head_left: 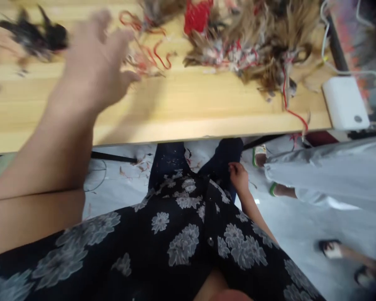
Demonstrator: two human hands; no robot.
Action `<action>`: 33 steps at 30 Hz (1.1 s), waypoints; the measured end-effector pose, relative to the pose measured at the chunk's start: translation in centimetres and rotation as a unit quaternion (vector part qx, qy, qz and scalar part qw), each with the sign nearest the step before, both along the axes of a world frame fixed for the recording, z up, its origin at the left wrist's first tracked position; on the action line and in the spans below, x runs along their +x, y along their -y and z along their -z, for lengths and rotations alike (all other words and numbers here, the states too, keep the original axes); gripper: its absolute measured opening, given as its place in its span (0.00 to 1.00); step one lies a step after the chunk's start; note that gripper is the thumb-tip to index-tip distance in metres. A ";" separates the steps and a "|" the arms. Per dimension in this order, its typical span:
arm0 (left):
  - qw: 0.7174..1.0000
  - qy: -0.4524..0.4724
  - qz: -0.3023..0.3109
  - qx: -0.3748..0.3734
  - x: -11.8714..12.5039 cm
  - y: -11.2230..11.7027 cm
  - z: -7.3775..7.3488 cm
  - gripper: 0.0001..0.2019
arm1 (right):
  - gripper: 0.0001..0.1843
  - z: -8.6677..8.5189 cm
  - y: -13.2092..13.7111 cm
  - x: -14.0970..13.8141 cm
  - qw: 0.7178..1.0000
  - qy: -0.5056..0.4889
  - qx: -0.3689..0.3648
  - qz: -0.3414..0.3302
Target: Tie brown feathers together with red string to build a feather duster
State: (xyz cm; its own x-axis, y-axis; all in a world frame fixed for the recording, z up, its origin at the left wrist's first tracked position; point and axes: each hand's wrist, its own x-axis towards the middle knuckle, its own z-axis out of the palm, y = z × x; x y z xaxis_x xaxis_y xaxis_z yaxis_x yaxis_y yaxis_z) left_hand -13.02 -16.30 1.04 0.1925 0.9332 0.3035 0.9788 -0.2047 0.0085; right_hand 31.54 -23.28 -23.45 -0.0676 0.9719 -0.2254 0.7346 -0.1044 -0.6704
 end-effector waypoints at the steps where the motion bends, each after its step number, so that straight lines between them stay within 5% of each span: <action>1: 0.999 0.019 0.030 -0.017 0.7 0.0 0.3 0.39 | 0.17 -0.8 -0.1 -0.7 0.999 -0.024 0.020 -0.024; 4: 0.960 0.066 0.222 -0.159 5.1 1.6 2.7 0.32 | 0.18 -4.3 0.0 -2.5 0.986 -0.045 0.119 -0.107; 7: 0.923 0.029 0.310 -0.227 7.9 2.5 6.0 0.28 | 0.19 -8.4 -0.7 -3.7 0.958 -0.005 0.223 -0.178; 11: 0.930 0.013 0.285 -0.232 4.2 -3.3 8.4 0.29 | 0.18 -13.3 -4.2 -5.6 0.915 0.062 0.318 -0.240; 15: 0.974 0.052 0.143 -0.166 -2.1 -10.7 7.5 0.32 | 0.18 -16.7 -8.9 -9.4 0.848 0.145 0.378 -0.342; 17: 0.984 0.076 0.113 -0.118 -3.2 -11.2 6.4 0.33 | 0.18 -18.1 -11.1 -11.5 0.819 0.174 0.391 -0.383; 19: 0.980 0.095 0.154 -0.087 -2.7 -9.1 5.8 0.33 | 0.18 -19.2 -13.1 -13.3 0.802 0.191 0.396 -0.403; 23: 0.932 0.093 0.319 -0.142 -0.5 -1.0 7.0 0.31 | 0.17 -20.6 -16.4 -16.2 0.782 0.228 0.386 -0.434; 26: 0.920 0.079 0.341 -0.175 -0.9 2.4 8.4 0.31 | 0.16 -20.4 -18.3 -18.9 0.751 0.262 0.357 -0.489; 30: 0.930 0.083 0.306 -0.185 -4.3 0.1 9.1 0.30 | 0.18 -18.5 -19.8 -23.4 0.734 0.252 0.334 -0.534; 33: 0.942 0.078 0.269 -0.185 -7.2 -4.2 9.2 0.31 | 0.18 -16.8 -20.8 -26.8 0.770 0.204 0.331 -0.506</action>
State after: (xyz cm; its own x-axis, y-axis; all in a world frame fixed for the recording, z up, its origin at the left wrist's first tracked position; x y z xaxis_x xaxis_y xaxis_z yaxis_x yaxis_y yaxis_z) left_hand -20.26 -12.13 -8.14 0.6485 0.7601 0.0400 0.7146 -0.6261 0.3121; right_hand 4.74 -2.51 -6.66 -0.9203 0.3799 0.0933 0.3795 0.9249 -0.0225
